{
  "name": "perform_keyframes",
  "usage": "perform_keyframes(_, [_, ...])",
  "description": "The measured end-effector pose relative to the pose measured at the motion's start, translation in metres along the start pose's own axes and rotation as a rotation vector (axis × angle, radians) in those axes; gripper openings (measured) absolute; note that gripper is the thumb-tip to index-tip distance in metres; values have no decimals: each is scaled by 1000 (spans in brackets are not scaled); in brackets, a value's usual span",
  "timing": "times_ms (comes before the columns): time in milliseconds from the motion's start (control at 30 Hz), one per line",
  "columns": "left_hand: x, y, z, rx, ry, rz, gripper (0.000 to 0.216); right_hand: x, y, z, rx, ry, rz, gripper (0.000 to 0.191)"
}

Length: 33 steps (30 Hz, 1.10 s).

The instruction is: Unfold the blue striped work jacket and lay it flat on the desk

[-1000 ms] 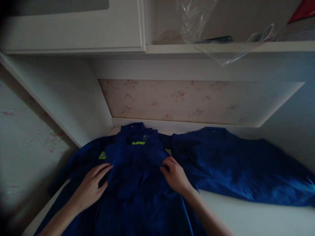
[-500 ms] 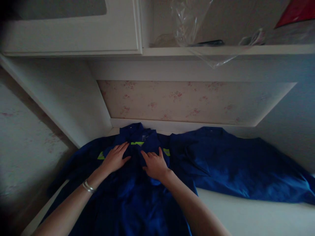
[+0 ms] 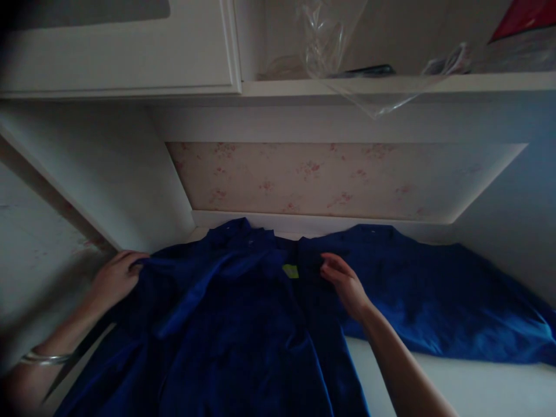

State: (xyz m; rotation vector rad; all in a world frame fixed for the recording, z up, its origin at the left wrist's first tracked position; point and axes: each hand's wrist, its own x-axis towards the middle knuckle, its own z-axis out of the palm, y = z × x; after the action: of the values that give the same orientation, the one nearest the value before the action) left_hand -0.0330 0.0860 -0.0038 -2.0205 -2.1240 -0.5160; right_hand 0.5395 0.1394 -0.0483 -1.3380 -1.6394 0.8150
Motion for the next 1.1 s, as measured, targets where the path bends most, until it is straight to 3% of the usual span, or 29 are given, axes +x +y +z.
perform_keyframes(100, [-6,-19,-10,46,2,-41,33,-2,-6,22,-123,-132,-1,50])
perform_keyframes(167, [-12,-14,-10,91,16,-59,32,-5,-17,48,-216,-231,-55,51])
perform_keyframes(267, [-23,23,-3,140,30,13,37,-7,-37,97,-324,-330,-167,61])
perform_keyframes(367, [-30,74,10,65,-81,195,47,-2,-51,144,-427,-403,-221,78])
perform_keyframes(467, [-30,98,26,38,-145,228,52,7,-53,170,-506,-389,-197,82])
perform_keyframes(567, [-29,81,33,21,-194,224,47,16,-43,162,-538,-303,-151,79])
perform_keyframes(733, [-34,35,15,-87,-233,229,40,24,-18,109,-465,-166,-131,67])
perform_keyframes(900, [-43,35,-1,-219,-267,128,37,23,-6,94,-374,-112,-139,52])
perform_keyframes(1100, [-73,30,24,-190,-371,44,50,34,-1,77,-392,84,4,59])
